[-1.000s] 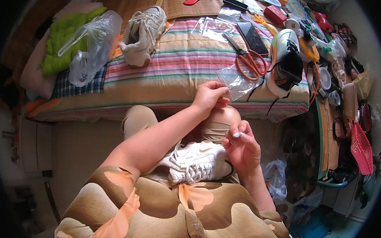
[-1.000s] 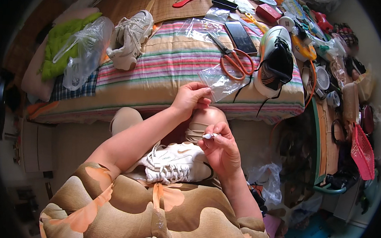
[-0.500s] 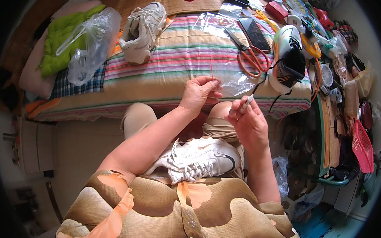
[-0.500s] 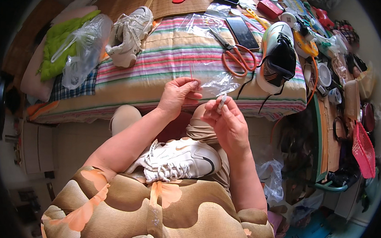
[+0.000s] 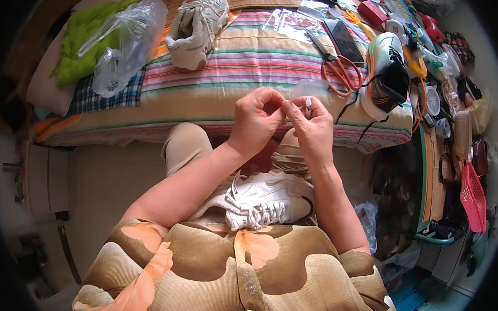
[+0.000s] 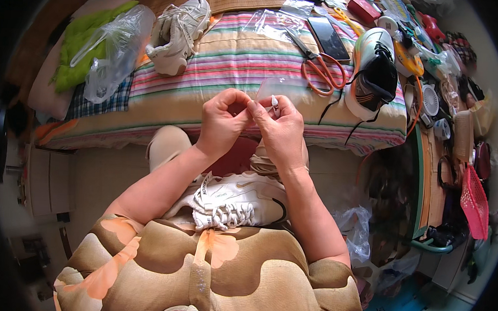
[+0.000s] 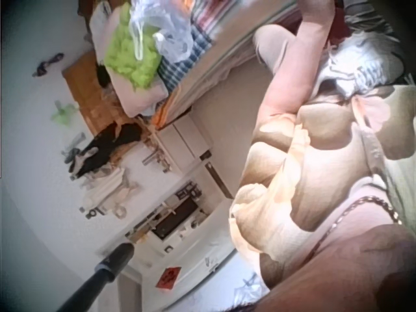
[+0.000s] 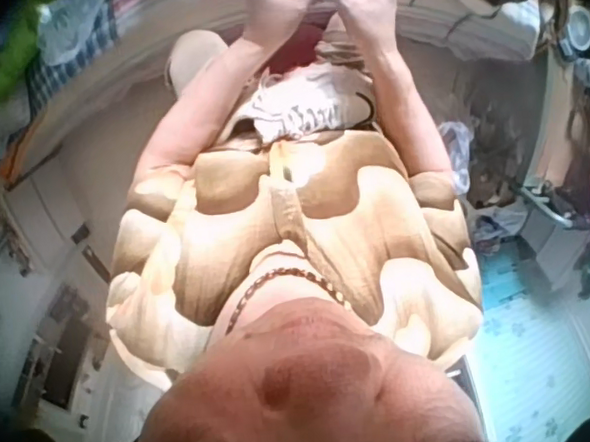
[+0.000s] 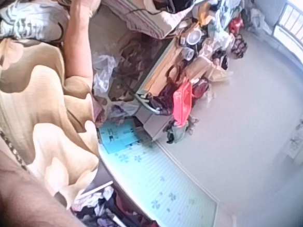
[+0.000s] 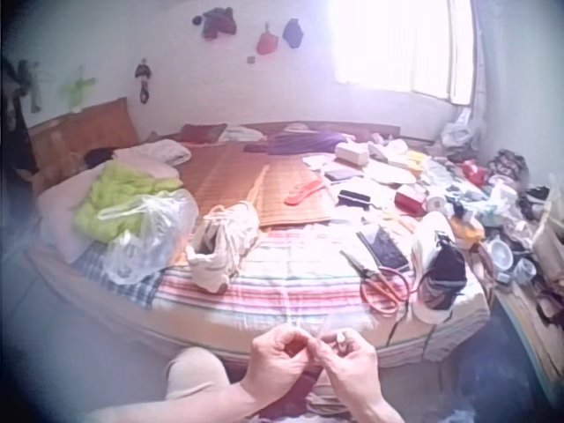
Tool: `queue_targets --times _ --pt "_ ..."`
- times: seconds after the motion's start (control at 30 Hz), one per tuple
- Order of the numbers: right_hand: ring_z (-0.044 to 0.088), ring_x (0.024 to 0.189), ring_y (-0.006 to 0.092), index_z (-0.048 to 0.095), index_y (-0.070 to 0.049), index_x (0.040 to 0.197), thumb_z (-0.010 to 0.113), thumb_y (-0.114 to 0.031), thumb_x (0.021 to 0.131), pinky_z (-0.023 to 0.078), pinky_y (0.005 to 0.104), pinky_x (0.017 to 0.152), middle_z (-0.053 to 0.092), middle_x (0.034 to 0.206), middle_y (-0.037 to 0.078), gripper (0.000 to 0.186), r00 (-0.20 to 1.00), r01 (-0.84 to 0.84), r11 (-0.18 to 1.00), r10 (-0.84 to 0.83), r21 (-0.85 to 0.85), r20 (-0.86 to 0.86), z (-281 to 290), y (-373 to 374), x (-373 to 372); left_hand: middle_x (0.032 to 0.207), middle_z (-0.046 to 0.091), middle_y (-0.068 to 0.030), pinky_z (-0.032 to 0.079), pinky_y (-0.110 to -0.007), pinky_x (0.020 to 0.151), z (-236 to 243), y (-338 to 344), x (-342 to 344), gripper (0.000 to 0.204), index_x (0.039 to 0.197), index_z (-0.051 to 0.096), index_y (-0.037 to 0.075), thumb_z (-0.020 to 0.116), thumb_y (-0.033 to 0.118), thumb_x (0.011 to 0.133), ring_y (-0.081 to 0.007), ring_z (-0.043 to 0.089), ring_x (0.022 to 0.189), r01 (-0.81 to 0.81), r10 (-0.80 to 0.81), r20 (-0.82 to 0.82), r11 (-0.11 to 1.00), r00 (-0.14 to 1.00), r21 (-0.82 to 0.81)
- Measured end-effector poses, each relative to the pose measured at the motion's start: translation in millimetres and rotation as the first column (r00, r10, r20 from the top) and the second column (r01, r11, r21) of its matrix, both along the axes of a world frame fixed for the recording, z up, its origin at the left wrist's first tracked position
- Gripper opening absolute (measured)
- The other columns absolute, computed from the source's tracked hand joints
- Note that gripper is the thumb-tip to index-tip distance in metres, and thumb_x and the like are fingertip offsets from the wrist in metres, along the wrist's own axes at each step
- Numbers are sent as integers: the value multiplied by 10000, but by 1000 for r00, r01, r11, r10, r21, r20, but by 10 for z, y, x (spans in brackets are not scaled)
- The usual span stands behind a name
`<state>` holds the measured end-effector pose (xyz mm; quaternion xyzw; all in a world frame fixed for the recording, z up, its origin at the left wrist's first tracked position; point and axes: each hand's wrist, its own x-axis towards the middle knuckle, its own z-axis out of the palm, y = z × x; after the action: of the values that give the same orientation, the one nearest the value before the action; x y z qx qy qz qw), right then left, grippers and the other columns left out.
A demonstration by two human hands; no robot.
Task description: The person sits cross-legged on the floor and applies glue to a white sneaker using a small tube. They use scissors to cut the tip of the glue tube and later cut a small piece of plastic wrap, which they place over the glued area of the shoe.
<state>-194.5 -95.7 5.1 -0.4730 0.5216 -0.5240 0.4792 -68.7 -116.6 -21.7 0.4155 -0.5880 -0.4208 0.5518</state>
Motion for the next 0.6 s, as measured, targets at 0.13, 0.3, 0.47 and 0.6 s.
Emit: queue_targets --times 0.13,0.3,0.47,0.6 --pt "491 644 6 643 5 898 651 -131 911 413 169 582 583 719 -42 137 996 0 1000 1 -11 86 -78 13 -16 818 645 -37 531 -224 673 60 77 53 52 902 615 -16 633 -32 856 -93 646 727 6 7 120 994 993 -106" --pt "568 718 24 667 21 910 633 -94 915 478 181 652 647 781 -12 120 994 10 1000 -10 -4 106 -63 65 -26 844 673 -44 549 -227 664 35 87 95 67 941 625 -9 631 31 888 -101 672 757 95 -89 -53 988 995 119" --pt "519 655 10 676 19 923 648 -91 907 416 168 572 634 763 -29 114 993 -17 1000 18 -15 114 -139 46 -47 819 679 -37 539 -209 599 129 134 145 130 988 642 -4 644 96 905 -83 662 711 170 -136 -145 952 980 256" --pt "493 640 4 681 11 928 656 -104 905 388 164 551 616 752 -41 120 992 -17 1000 18 -8 125 -105 98 -33 800 678 -30 527 -196 578 101 145 193 127 998 654 8 636 100 912 -74 652 684 213 -191 -114 947 975 238"
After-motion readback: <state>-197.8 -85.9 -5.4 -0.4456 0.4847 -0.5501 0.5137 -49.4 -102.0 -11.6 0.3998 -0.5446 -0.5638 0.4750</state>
